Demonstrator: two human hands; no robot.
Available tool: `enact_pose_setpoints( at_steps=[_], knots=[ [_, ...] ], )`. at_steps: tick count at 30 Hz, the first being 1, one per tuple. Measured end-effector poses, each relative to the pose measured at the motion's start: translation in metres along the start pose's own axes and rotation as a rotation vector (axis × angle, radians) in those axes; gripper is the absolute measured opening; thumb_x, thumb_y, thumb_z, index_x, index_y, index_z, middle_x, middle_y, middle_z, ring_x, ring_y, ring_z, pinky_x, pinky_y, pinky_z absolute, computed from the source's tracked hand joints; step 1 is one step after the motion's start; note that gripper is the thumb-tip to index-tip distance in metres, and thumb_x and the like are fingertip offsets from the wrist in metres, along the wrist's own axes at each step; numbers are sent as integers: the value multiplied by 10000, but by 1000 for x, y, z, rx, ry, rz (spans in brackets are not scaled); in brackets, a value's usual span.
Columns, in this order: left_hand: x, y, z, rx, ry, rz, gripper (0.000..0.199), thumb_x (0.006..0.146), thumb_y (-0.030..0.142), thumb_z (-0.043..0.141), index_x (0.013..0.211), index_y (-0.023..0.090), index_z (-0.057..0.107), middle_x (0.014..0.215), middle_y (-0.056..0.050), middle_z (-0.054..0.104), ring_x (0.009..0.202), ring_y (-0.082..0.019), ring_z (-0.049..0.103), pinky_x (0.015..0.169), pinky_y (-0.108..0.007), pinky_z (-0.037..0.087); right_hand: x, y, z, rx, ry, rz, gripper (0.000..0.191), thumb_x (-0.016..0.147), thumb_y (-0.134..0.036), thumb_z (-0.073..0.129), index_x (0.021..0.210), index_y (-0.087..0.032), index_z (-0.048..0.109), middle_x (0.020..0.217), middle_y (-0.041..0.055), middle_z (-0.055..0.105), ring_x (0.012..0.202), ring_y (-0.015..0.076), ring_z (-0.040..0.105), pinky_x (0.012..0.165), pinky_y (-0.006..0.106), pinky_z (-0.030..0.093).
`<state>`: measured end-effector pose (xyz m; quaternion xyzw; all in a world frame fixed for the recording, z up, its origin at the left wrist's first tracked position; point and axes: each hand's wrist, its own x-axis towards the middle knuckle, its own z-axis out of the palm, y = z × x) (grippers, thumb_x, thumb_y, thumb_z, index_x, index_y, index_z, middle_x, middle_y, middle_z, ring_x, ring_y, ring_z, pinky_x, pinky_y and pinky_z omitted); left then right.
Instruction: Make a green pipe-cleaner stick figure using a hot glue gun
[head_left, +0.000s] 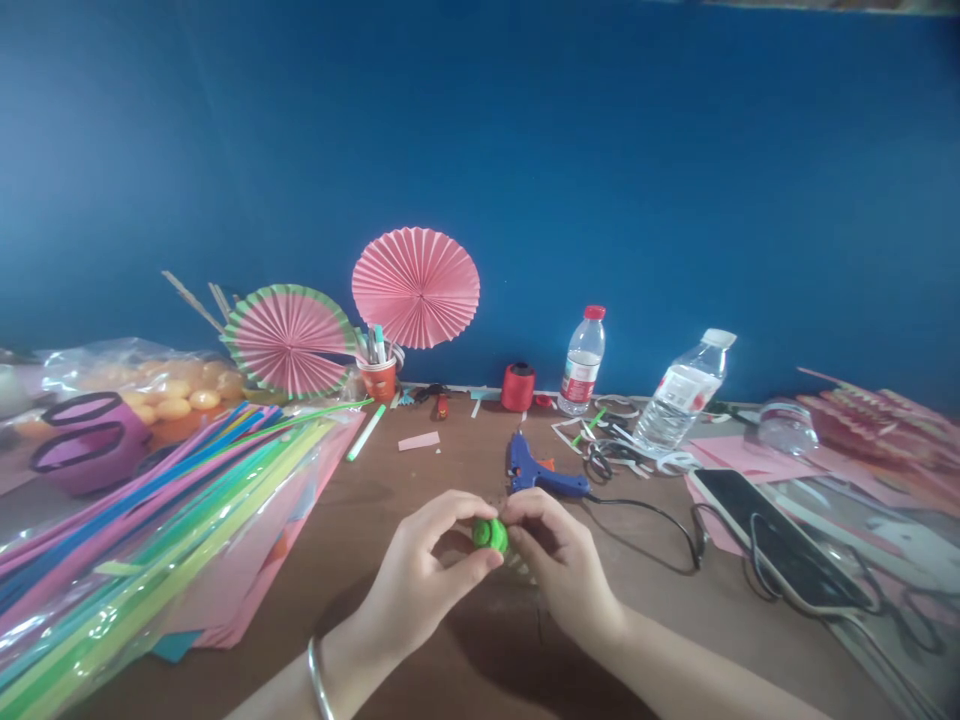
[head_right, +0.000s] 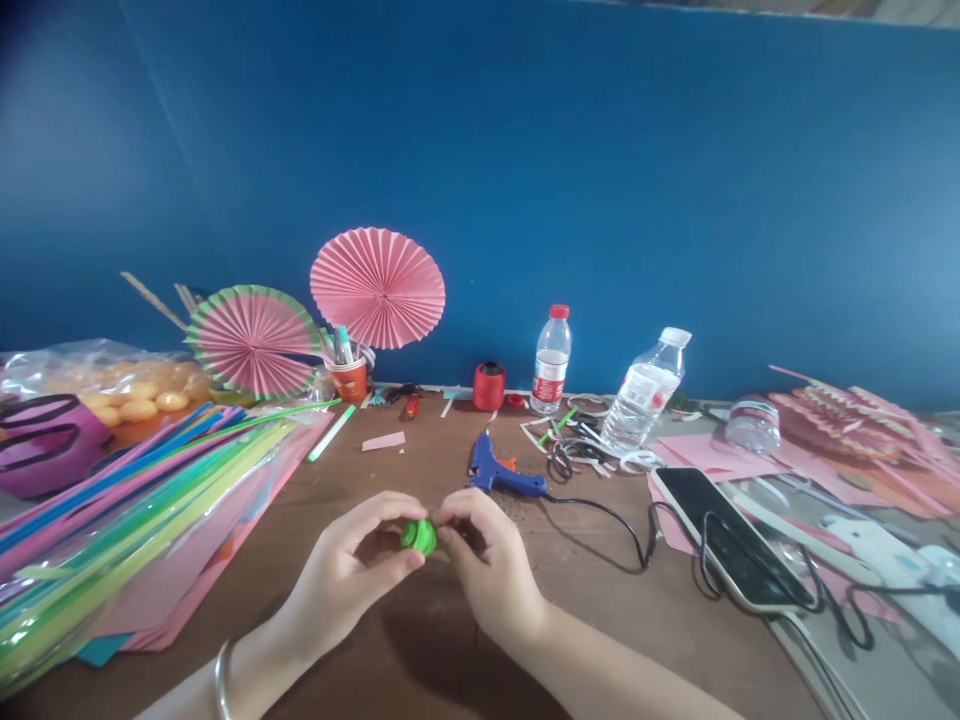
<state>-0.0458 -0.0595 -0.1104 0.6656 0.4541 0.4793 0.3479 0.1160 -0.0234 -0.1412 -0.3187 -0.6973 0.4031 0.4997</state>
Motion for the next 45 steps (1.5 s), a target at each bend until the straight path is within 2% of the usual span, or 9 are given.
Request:
enact_pose_setpoints(
  at_steps=[5, 9, 18, 22, 26, 30, 36, 41, 45],
  knots=[
    [1, -4, -1, -3, 10, 32, 182, 713, 195, 627, 892, 224, 612, 922, -24, 617, 830, -150, 582, 730, -233, 467, -4, -1, -1, -46, -37, -77, 96, 783, -149, 521, 858, -197, 556, 835, 30, 564, 786, 135, 545, 704, 247, 446],
    [1, -6, -2, -52, 9, 10, 180, 703, 194, 640, 881, 217, 632, 880, -26, 631, 795, -155, 591, 700, -239, 475, -4, -2, -2, -55, -29, -140, 129, 749, -143, 569, 863, -201, 555, 844, 30, 571, 792, 141, 552, 712, 257, 450],
    [1, -1, -1, -61, -28, -70, 170, 742, 159, 577, 896, 227, 602, 875, -3, 620, 816, -144, 578, 733, -235, 476, -2, -4, -1, -59, -26, -119, 126, 720, -155, 601, 836, -197, 574, 829, 31, 569, 755, 136, 556, 667, 245, 458],
    [3, 1, -5, 61, -87, -13, 253, 743, 112, 545, 960, 240, 573, 982, -10, 595, 886, -152, 563, 786, -252, 465, 2, -5, -4, -83, -47, -104, 169, 678, -127, 617, 831, -184, 573, 840, 36, 572, 761, 139, 553, 664, 240, 456],
    [5, -2, -8, 132, -110, 50, 249, 748, 93, 520, 954, 226, 563, 1037, -26, 560, 911, -153, 558, 807, -265, 465, 5, -5, -7, -164, -82, -103, 212, 633, -124, 640, 827, -171, 570, 827, 32, 572, 739, 134, 541, 653, 235, 442],
    [6, -4, -9, 119, -128, 30, 202, 754, 113, 535, 923, 222, 553, 1001, -18, 557, 877, -136, 573, 791, -247, 474, 4, -5, -6, -213, -80, -82, 236, 610, -135, 662, 824, -170, 570, 803, 15, 578, 706, 119, 532, 638, 219, 426],
    [8, -2, -8, 143, -106, 24, 161, 750, 132, 552, 884, 219, 567, 972, -15, 570, 876, -140, 572, 797, -243, 464, 4, -6, -6, -241, -119, 38, 321, 614, -170, 675, 916, -201, 570, 820, -7, 610, 726, 116, 556, 662, 210, 432],
    [8, -2, -6, 108, -100, -85, 173, 730, 202, 596, 900, 215, 564, 910, -15, 591, 794, -151, 589, 714, -252, 487, 3, -6, -9, -315, -122, -96, 242, 635, -165, 658, 856, -177, 561, 798, 2, 588, 716, 108, 540, 655, 193, 415],
    [7, -6, -6, 83, -94, -58, 183, 711, 207, 623, 889, 209, 578, 907, -19, 593, 799, -155, 586, 719, -256, 483, 2, -6, -10, -363, -130, -184, 165, 675, -107, 592, 824, -160, 548, 787, 18, 565, 727, 111, 533, 656, 187, 405]
  ],
)
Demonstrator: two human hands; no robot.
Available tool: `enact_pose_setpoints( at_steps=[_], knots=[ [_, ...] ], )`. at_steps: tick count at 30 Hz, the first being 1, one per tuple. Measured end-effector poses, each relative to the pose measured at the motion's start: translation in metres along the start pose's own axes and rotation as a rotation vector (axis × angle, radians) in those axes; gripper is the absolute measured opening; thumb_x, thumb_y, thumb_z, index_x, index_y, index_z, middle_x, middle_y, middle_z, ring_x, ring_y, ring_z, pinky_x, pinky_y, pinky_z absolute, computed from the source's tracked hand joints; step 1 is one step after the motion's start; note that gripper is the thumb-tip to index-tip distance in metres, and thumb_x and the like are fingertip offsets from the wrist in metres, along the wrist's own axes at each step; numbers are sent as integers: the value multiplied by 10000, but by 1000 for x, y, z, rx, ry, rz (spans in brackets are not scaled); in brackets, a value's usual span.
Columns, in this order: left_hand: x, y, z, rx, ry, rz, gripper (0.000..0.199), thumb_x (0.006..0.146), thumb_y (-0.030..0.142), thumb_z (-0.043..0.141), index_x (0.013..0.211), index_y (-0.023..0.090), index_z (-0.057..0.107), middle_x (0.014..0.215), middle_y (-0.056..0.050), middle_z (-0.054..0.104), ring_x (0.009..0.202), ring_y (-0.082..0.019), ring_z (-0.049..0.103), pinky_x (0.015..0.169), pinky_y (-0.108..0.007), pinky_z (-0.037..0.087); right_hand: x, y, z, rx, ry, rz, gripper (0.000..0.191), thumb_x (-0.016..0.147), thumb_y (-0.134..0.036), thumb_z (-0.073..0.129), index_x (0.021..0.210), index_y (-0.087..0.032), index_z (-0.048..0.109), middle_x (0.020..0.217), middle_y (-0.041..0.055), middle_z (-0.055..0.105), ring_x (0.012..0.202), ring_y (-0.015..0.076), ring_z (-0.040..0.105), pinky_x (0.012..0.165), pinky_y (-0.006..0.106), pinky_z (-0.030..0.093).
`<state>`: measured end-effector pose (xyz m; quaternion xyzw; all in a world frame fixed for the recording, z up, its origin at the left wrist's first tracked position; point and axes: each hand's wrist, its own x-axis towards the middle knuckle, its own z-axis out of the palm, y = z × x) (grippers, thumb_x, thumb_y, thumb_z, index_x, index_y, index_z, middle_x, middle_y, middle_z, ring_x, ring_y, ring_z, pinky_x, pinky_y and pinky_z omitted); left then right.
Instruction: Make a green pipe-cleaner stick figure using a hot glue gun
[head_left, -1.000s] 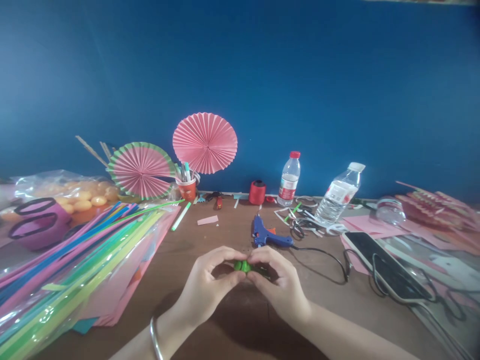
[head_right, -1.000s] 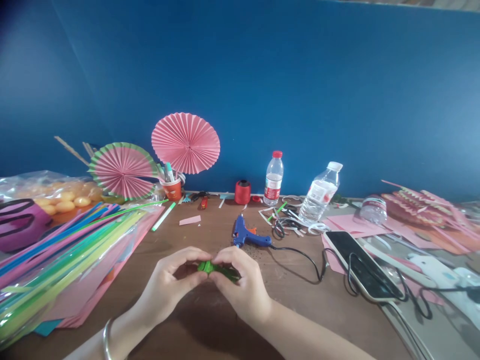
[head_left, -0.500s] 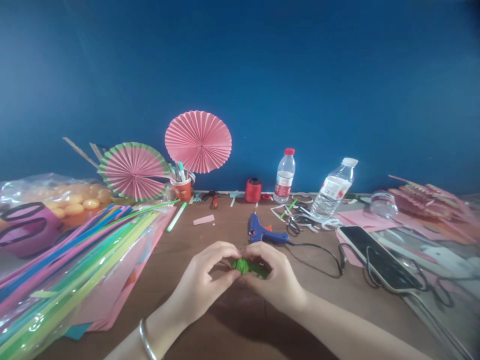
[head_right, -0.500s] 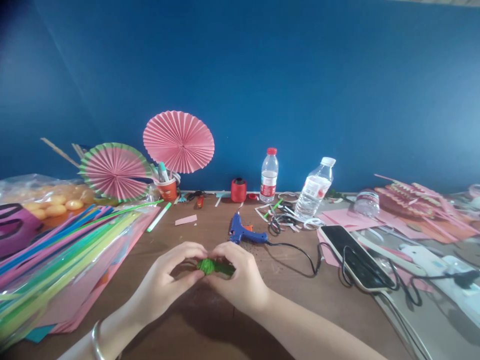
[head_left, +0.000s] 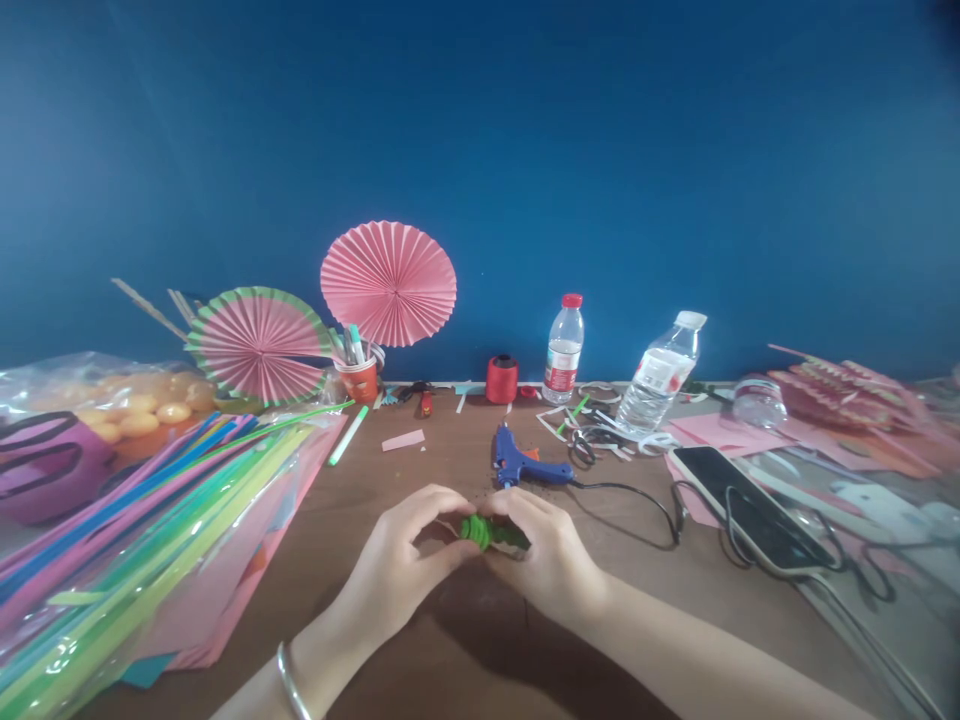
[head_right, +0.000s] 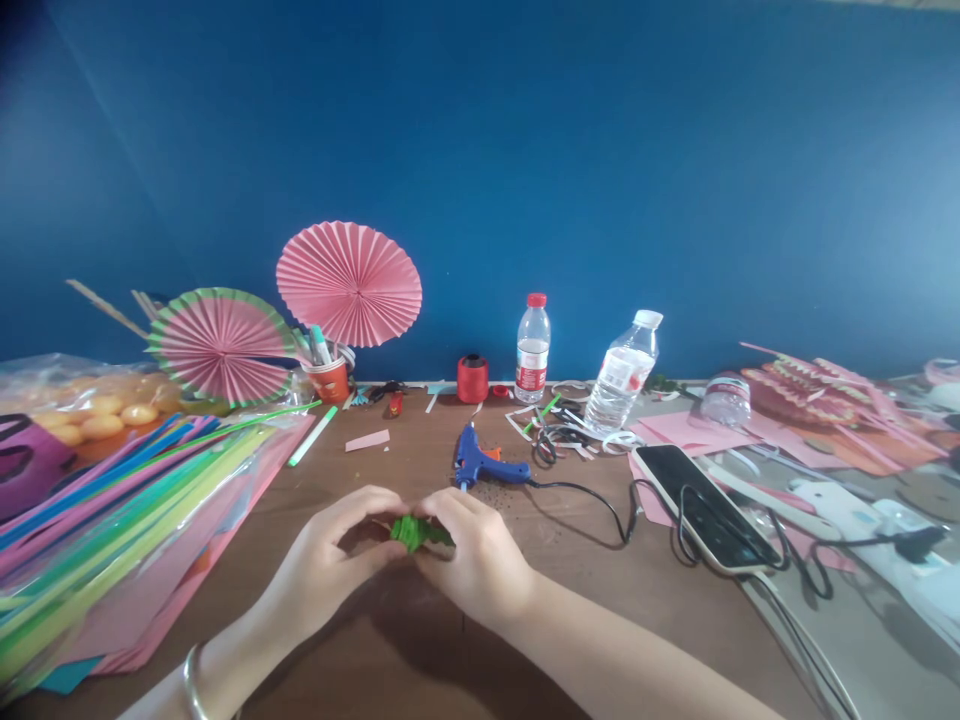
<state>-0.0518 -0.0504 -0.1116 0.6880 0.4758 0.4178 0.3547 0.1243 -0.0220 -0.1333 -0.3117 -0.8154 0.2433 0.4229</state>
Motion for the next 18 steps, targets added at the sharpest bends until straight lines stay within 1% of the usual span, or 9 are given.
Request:
enact_pose_setpoints(
  at_steps=[2, 5, 11, 14, 18],
  knots=[
    [0, -1, -1, 0, -3, 26, 185, 710, 220, 629, 889, 209, 585, 906, -22, 593, 804, -157, 584, 728, -258, 480, 0, 1, 0, -3, -8, -13, 130, 710, -126, 569, 835, -157, 553, 788, 27, 568, 732, 114, 536, 661, 191, 406],
    [0, -2, -3, 21, -11, 39, 191, 712, 246, 633, 896, 219, 592, 913, -20, 593, 800, -152, 582, 727, -253, 474, 0, 2, 0, -10, -27, -17, 138, 738, -157, 557, 875, -151, 567, 795, 39, 580, 733, 122, 539, 657, 198, 409],
    [1, 1, -5, 39, -20, 38, 158, 713, 266, 631, 862, 224, 602, 876, -14, 596, 797, -147, 575, 708, -235, 464, -1, 2, 0, -18, -39, -9, 159, 721, -132, 574, 878, -148, 597, 757, 28, 598, 687, 114, 538, 627, 188, 397],
    [3, 1, -5, 36, -25, 37, 148, 719, 254, 624, 863, 223, 611, 877, -20, 595, 802, -152, 571, 710, -240, 464, 1, 0, -2, 4, -63, 43, 161, 720, -152, 595, 880, -163, 612, 751, 14, 610, 674, 110, 542, 629, 187, 392],
    [3, -1, -5, 13, -25, 41, 138, 724, 220, 618, 862, 220, 609, 859, -17, 594, 766, -144, 576, 682, -237, 470, 4, -3, -5, 46, -113, 138, 134, 736, -241, 606, 844, -162, 623, 725, 7, 612, 659, 112, 542, 604, 190, 381]
  ],
)
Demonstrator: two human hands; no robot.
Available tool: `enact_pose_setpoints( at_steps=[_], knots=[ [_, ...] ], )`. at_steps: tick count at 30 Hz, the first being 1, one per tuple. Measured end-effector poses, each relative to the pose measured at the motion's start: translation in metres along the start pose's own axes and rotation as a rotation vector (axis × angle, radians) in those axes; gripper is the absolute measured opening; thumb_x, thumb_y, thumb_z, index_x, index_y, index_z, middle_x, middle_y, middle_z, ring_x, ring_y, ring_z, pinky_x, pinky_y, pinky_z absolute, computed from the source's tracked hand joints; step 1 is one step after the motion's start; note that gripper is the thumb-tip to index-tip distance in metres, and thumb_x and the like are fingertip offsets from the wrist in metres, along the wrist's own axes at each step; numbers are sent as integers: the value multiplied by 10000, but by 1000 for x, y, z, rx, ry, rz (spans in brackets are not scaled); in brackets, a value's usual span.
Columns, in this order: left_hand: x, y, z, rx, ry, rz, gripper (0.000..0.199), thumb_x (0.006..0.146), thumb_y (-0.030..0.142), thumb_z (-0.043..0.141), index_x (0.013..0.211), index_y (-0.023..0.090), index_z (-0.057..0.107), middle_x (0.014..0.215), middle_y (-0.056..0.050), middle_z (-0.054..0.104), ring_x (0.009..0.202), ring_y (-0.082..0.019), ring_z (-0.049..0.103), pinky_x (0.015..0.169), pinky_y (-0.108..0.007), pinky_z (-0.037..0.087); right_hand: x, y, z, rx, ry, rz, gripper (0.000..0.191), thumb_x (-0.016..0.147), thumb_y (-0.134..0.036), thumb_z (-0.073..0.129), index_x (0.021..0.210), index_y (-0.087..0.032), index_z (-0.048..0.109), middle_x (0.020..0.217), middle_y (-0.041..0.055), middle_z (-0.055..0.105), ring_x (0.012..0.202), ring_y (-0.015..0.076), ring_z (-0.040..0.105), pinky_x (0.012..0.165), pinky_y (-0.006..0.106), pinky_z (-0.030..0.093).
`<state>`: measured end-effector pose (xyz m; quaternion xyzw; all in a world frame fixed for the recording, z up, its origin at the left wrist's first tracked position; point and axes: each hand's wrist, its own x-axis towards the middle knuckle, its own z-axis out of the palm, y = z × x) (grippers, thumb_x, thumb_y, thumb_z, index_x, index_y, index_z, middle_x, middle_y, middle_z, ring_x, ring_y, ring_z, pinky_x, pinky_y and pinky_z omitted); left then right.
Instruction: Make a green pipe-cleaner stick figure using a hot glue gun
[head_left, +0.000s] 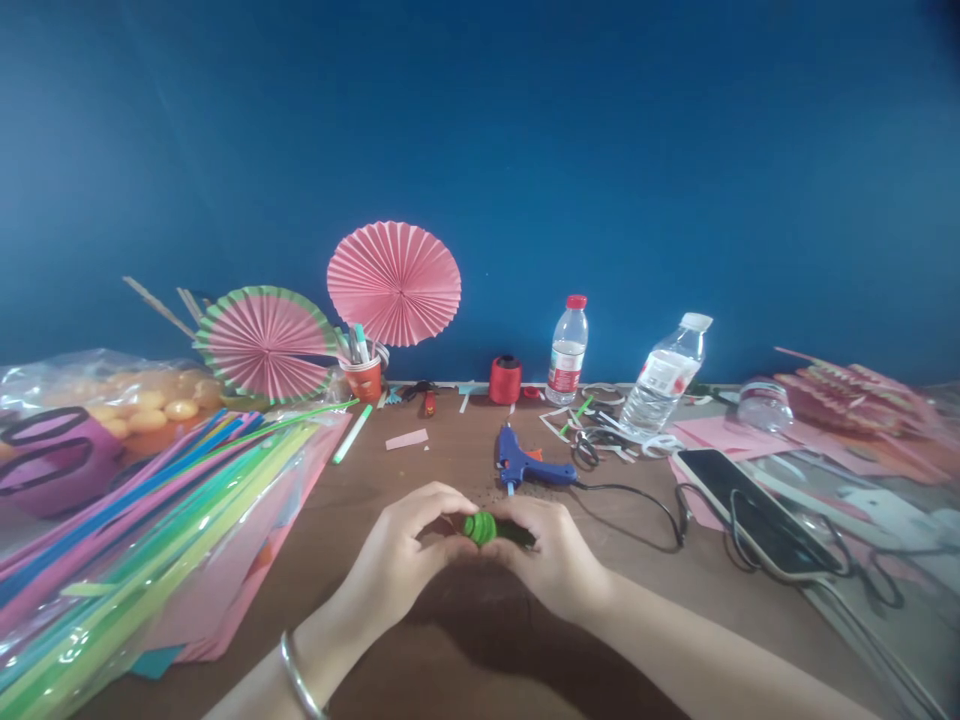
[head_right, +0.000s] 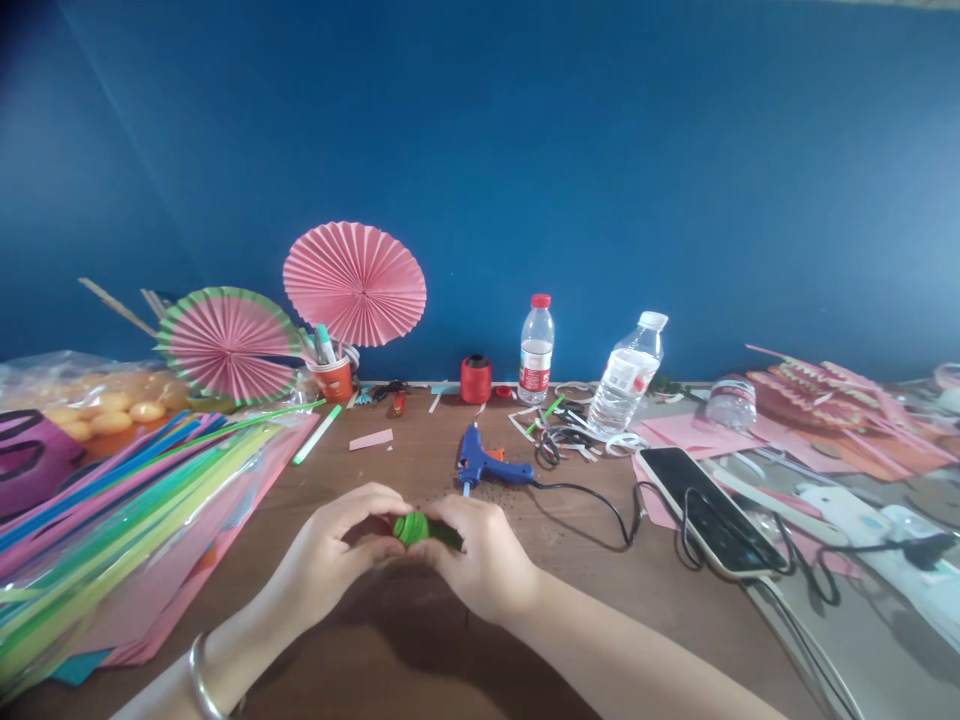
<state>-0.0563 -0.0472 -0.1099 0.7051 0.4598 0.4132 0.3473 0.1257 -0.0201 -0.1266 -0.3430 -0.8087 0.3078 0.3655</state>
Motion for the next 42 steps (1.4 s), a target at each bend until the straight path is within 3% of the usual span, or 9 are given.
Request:
enact_pose_setpoints(
  at_steps=[7, 14, 20, 26, 34, 37, 40, 42],
  knots=[
    [-1, -5, 1, -38, -8, 19, 141, 730, 158, 598, 858, 215, 608, 873, -21, 579, 775, -143, 574, 693, -242, 473, 3, 1, -3, 62, -126, 116, 132, 769, -247, 548, 820, -154, 626, 724, -4, 602, 664, 109, 520, 594, 195, 358],
    [1, 0, 0, -5, -58, 53, 188, 730, 103, 570, 868, 223, 613, 855, -20, 571, 774, -142, 563, 697, -249, 463, 4, 1, -3, 164, -190, 193, 185, 794, -280, 495, 708, -136, 574, 593, -36, 474, 571, 79, 410, 532, 192, 307],
    [-1, 1, -1, 37, -73, 89, 194, 738, 101, 568, 874, 228, 624, 866, -24, 576, 789, -143, 564, 699, -244, 448, 3, 6, -1, 517, -262, 305, 308, 792, -397, 500, 659, -121, 530, 538, -42, 416, 490, 55, 361, 476, 184, 290],
    [-1, 3, -1, 19, -97, 90, 155, 723, 155, 609, 860, 221, 635, 802, -15, 585, 732, -137, 563, 655, -235, 443, 4, 9, 0, 863, -350, 600, 312, 729, -427, 564, 699, -116, 548, 505, -23, 506, 401, 62, 442, 395, 170, 316],
    [-1, 4, 1, -131, -133, 39, 157, 706, 156, 626, 855, 206, 632, 849, -29, 578, 757, -148, 570, 667, -246, 461, 6, 13, 1, 1260, -660, 754, 363, 755, -439, 477, 645, -96, 522, 450, -25, 439, 318, 38, 357, 340, 153, 247],
    [-1, 7, 1, -160, -147, 14, 126, 705, 140, 617, 818, 197, 616, 849, -22, 579, 770, -147, 573, 688, -249, 463, 5, 13, 2, 1143, -659, 720, 422, 798, -484, 406, 671, -97, 521, 474, -11, 459, 335, 54, 386, 344, 165, 261],
    [-1, 8, 2, -133, -100, -40, 87, 709, 147, 599, 784, 190, 594, 798, -2, 567, 717, -134, 567, 663, -242, 458, 6, 8, 0, 804, -459, 531, 392, 807, -492, 410, 768, -119, 521, 562, -2, 515, 407, 71, 444, 384, 178, 315],
    [-1, 6, 2, -92, -48, -74, 88, 711, 150, 585, 789, 190, 585, 779, 5, 569, 703, -133, 564, 654, -240, 453, 6, 2, -2, 535, -294, 354, 291, 749, -415, 548, 872, -153, 513, 657, -15, 542, 516, 76, 471, 469, 182, 360]
  ],
)
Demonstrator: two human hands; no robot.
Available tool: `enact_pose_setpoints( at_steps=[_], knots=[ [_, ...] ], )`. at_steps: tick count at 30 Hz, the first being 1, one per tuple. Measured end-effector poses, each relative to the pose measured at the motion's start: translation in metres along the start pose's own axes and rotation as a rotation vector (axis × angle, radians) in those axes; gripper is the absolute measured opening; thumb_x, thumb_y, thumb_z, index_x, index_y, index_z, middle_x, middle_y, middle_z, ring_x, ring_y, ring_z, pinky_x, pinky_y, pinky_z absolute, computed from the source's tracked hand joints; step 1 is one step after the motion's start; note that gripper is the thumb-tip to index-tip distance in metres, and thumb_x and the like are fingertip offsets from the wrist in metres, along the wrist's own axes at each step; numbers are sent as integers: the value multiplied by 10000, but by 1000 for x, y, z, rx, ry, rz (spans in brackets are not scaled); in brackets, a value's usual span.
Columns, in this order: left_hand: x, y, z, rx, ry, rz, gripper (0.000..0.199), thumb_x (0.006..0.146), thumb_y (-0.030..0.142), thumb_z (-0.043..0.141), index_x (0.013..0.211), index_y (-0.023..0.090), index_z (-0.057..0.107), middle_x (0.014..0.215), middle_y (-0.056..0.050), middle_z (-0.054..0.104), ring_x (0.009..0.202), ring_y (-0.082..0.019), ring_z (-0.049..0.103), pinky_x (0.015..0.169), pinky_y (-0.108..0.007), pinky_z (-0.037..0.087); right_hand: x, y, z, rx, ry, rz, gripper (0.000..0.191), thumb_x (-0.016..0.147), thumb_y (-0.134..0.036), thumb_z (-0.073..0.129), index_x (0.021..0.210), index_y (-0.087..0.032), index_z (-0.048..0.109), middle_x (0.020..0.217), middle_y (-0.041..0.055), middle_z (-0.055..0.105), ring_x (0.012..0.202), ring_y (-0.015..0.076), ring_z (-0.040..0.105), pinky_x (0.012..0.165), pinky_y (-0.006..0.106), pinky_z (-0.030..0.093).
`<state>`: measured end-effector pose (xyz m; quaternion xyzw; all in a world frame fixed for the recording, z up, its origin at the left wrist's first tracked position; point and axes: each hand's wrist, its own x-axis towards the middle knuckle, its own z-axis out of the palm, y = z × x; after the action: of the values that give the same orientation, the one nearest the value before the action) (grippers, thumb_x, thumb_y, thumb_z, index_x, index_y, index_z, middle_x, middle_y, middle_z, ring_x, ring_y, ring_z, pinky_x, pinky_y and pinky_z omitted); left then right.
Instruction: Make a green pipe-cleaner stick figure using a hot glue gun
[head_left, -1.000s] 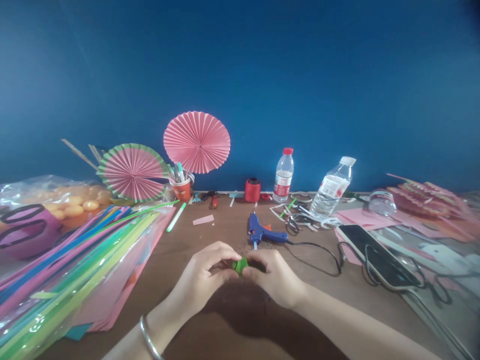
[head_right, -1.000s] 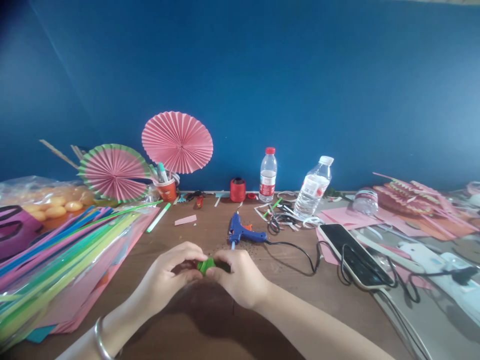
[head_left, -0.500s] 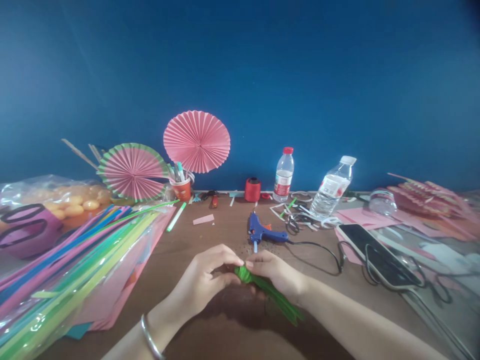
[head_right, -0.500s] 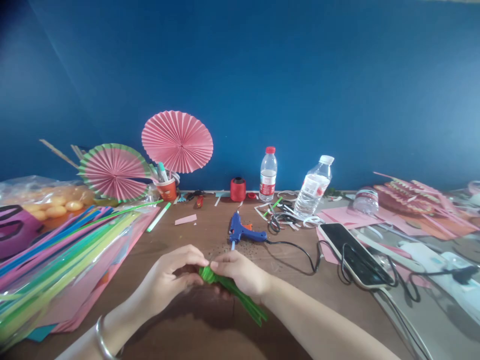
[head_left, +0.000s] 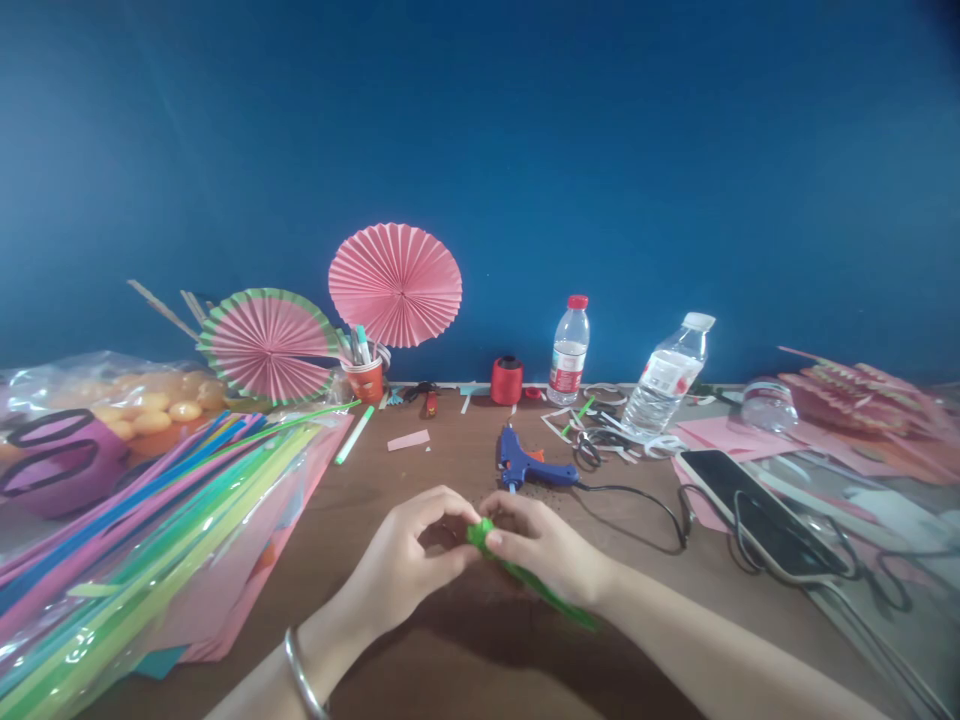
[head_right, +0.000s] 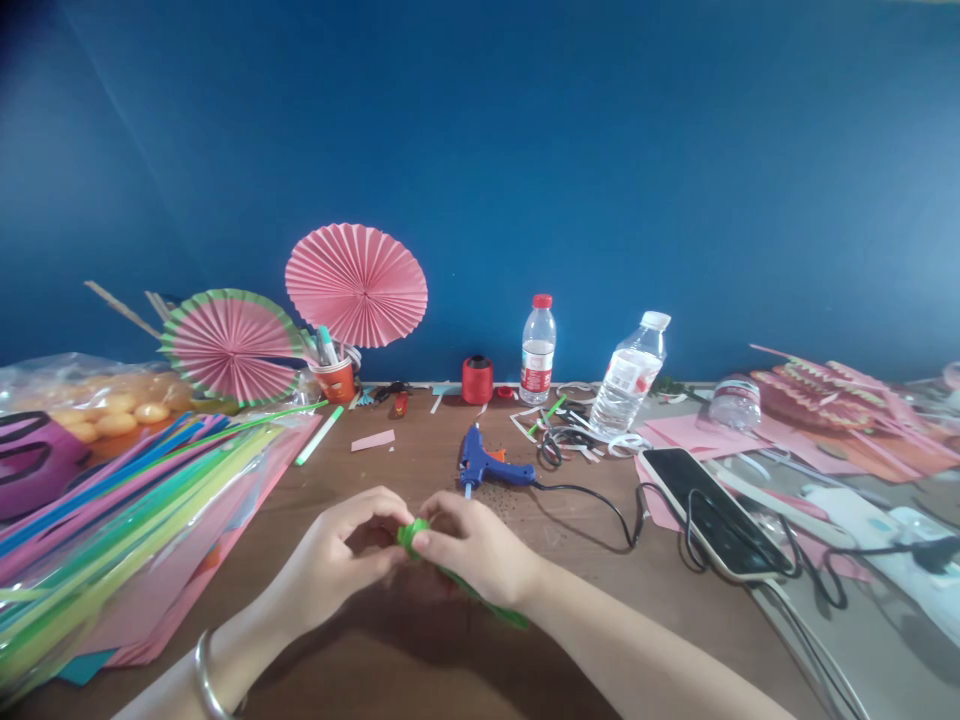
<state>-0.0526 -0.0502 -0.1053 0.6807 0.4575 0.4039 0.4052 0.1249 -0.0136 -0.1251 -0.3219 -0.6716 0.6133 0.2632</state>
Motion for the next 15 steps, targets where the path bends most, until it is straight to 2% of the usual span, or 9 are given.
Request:
enact_pose_setpoints(
  at_steps=[3, 6, 10, 15],
  knots=[
    [1, -3, 0, 47, 56, -34, 105, 717, 160, 573, 817, 192, 579, 777, 3, 584, 722, -143, 568, 664, -245, 449, -3, -4, 2, -358, 158, -158, 353, 625, -283, 689, 926, -189, 528, 719, -27, 570, 613, 96, 490, 555, 196, 377],
    [2, -5, 2, 40, 65, -50, 105, 721, 207, 589, 823, 188, 578, 777, -4, 587, 732, -151, 572, 668, -251, 455, -4, -2, 3, -545, 226, -236, 260, 675, -166, 621, 928, -198, 572, 784, -1, 611, 682, 123, 543, 619, 217, 396],
    [2, -3, 3, 48, 82, -15, 107, 722, 242, 601, 811, 183, 600, 803, -23, 599, 752, -165, 581, 672, -263, 466, -3, 1, 4, -616, 231, -294, 283, 732, -107, 536, 996, -198, 585, 921, 44, 633, 812, 167, 575, 704, 251, 412],
    [3, -4, 2, 33, 114, 0, 162, 724, 279, 607, 862, 198, 633, 884, -44, 616, 827, -187, 586, 739, -304, 484, -3, -3, 5, -577, 182, -310, 224, 793, -131, 478, 975, -198, 591, 881, 44, 639, 800, 168, 580, 707, 253, 415]
  ],
)
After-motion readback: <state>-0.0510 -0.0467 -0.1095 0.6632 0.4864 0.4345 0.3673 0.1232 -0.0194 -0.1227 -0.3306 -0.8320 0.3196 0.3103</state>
